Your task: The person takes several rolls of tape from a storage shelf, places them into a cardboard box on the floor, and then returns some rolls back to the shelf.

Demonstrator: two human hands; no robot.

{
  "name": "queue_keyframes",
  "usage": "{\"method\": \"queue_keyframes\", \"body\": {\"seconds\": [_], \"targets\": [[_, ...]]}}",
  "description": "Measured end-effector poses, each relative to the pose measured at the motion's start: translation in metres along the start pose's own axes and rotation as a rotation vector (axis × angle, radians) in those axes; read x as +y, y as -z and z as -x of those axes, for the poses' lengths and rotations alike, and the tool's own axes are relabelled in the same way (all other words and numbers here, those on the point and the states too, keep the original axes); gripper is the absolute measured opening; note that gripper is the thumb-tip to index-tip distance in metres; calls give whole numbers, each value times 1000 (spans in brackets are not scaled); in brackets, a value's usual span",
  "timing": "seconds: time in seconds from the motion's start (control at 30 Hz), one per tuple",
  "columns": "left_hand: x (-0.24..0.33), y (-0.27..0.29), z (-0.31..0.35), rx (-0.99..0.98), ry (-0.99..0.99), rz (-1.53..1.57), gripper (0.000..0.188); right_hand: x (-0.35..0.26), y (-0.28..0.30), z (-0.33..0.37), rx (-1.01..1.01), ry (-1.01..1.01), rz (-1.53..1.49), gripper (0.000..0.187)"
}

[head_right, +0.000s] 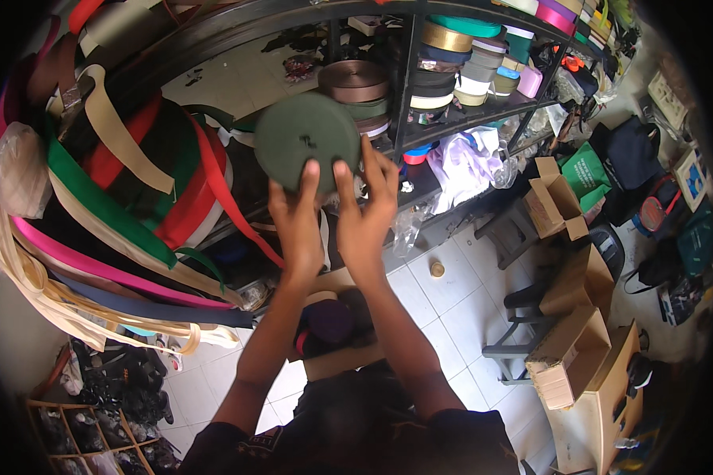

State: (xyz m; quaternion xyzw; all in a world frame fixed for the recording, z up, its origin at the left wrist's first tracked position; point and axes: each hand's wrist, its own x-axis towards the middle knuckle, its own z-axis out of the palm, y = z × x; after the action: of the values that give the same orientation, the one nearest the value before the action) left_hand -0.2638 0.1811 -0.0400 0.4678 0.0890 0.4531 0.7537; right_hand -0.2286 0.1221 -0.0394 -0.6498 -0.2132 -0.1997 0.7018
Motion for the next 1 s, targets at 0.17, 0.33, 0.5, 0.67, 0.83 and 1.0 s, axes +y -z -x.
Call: {"method": "queue_keyframes", "body": {"seconds": [0.17,0.33,0.5,0.67,0.83,1.0], "targets": [[6,-42,-82,-45,-131,-97,50,-2,-26,-65,95,152,-35,46],[-9,-70,-127,2,-243,-228,62,6,-38,-103,158,203,72,46],[-13,-80,-152,-53,-181,-634,77,13,-42,-121,90,132,195,42],[-30,-78,-167,7,-21,-1080,102,31,-53,-123,170,289,411,40],[-36,-74,-173,-67,-103,-1078,93,32,-61,-125,285,385,583,37],[-39,-66,-182,-169,-92,-1067,76,42,-57,-135,327,407,545,28]]}}
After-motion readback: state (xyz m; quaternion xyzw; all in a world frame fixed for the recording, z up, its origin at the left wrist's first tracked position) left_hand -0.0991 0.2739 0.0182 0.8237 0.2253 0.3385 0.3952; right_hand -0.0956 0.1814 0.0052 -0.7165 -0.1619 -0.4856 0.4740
